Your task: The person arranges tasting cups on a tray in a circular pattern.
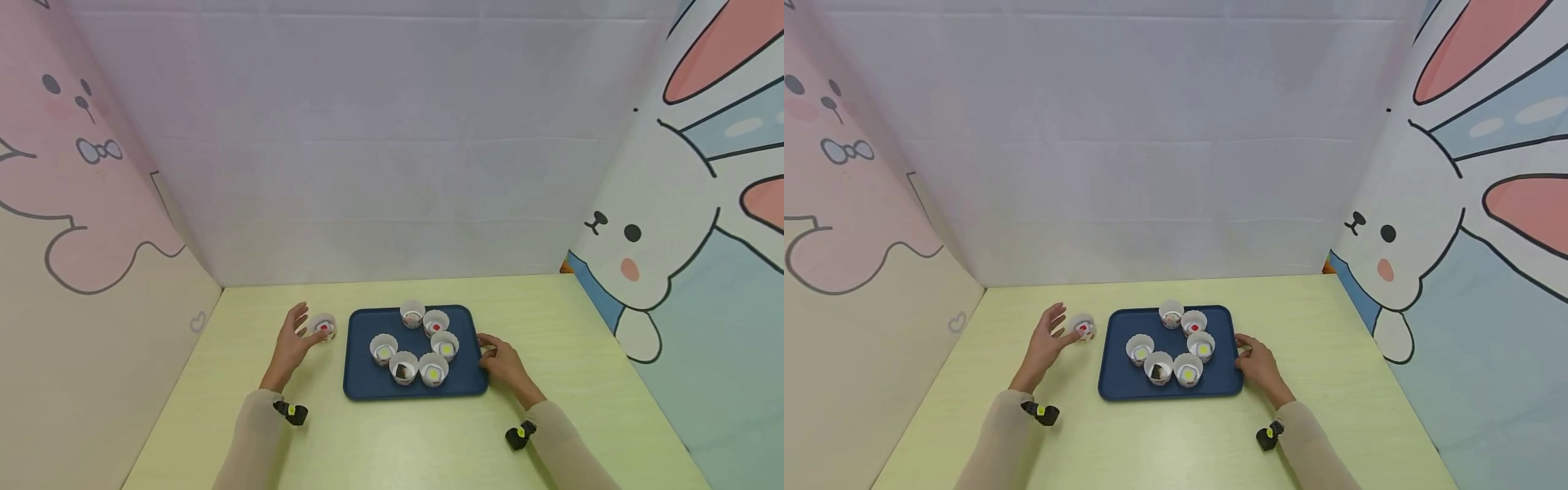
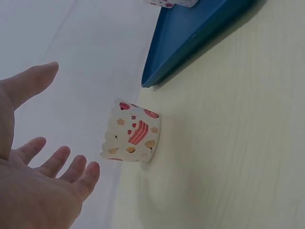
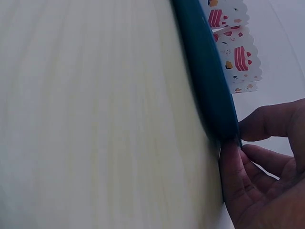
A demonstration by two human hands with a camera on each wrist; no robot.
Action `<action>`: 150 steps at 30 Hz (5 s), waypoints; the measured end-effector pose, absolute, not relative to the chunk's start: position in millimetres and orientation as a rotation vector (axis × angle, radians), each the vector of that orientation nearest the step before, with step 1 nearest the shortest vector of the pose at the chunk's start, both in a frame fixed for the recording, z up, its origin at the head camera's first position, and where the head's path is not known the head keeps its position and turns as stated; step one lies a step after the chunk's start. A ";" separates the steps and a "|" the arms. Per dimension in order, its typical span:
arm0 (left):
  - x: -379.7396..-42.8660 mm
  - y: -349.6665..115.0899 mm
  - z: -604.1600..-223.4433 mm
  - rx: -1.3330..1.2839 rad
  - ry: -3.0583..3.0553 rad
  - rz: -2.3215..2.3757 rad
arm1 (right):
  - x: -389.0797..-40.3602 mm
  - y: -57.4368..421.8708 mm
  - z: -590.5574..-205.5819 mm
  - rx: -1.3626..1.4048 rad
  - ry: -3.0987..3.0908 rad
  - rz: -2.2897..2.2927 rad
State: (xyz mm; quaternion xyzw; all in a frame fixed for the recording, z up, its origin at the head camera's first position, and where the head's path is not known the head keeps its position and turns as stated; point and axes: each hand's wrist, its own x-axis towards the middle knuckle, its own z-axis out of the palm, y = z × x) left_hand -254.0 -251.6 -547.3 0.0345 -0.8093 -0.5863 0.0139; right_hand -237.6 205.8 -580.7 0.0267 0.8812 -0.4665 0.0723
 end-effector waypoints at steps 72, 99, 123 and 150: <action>-273.3 -247.2 -585.3 0.341 -2.709 -1.441 | -239.2 205.4 -583.0 0.095 2.674 -1.382; -262.0 -245.1 -550.6 0.216 -2.651 -1.497 | -238.0 204.6 -580.7 0.100 2.682 -1.387; -266.1 -213.4 -516.8 -0.013 -2.617 -1.569 | -238.8 206.2 -584.0 0.084 2.677 -1.394; -284.1 -170.2 -535.0 -0.111 -2.676 -1.586 | -238.3 204.6 -582.6 0.092 2.675 -1.386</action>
